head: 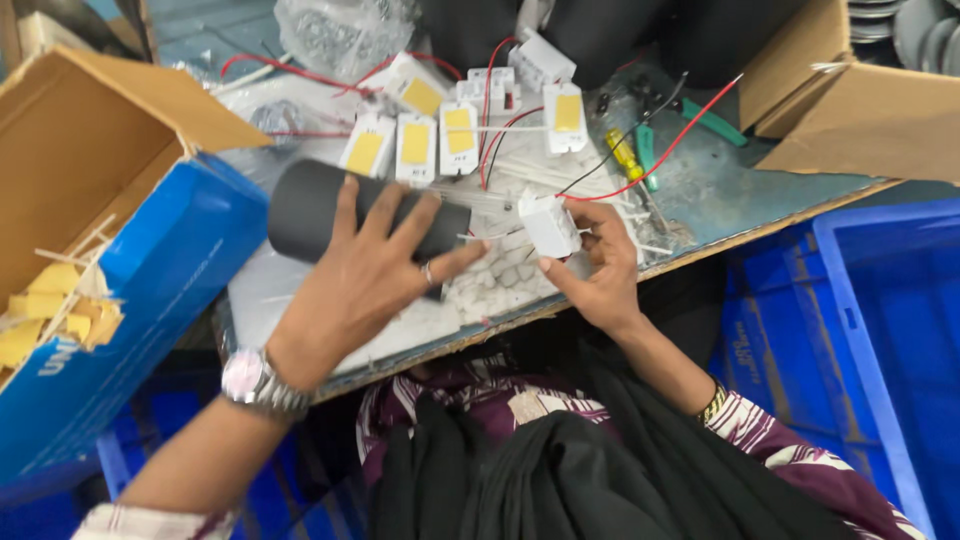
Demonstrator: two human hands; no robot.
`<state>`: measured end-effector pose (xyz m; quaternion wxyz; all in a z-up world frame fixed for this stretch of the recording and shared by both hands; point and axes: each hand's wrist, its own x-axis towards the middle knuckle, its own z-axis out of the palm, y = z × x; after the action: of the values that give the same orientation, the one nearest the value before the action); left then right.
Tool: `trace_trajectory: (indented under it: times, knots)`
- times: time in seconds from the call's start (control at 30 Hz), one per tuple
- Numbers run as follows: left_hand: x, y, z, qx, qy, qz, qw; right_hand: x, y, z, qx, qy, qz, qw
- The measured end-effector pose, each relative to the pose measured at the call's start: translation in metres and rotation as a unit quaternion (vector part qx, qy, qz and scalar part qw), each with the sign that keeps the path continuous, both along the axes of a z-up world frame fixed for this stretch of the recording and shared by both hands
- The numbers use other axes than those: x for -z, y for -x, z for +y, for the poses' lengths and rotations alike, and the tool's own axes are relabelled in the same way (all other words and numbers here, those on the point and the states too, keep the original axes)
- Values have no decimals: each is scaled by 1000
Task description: The person assembles a cylindrical LED light fixture by hand. They connect wires to a driver unit, secure it inside a black cylindrical housing, and attach a circular metal base plate to complete the assembly.
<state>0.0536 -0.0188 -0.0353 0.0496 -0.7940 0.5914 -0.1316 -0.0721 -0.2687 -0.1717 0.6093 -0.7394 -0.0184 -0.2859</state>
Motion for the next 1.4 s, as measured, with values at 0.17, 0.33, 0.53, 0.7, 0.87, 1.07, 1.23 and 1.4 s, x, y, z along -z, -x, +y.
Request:
trace_trajectory:
  times: [0.17,0.33,0.53,0.7,0.87,1.07,1.23,1.4]
  knots:
    - [6,11,-10,-20,105,35,994,-4,-2,2,-3,-5,-3,1000]
    - [25,36,-37,-42,149,96,983,2,-1,0,24,-2,3,1000]
    - [59,34,-94,-115,41,-56,991,14,3,-4,12,-83,-32,996]
    - [71,28,-105,-107,50,-83,989,19,4,-7,5,-118,-57,991]
    - [62,43,-75,-74,65,-69,993,25,7,-11,-5,-102,-48,994]
    - [46,73,-38,-83,13,-50,995,3,2,-7,-12,120,-39,992]
    - [44,60,-14,-69,135,-19,988,-32,-2,20,41,324,28,945]
    - [53,55,-11,-50,215,10,975,-36,-7,34,62,314,63,945]
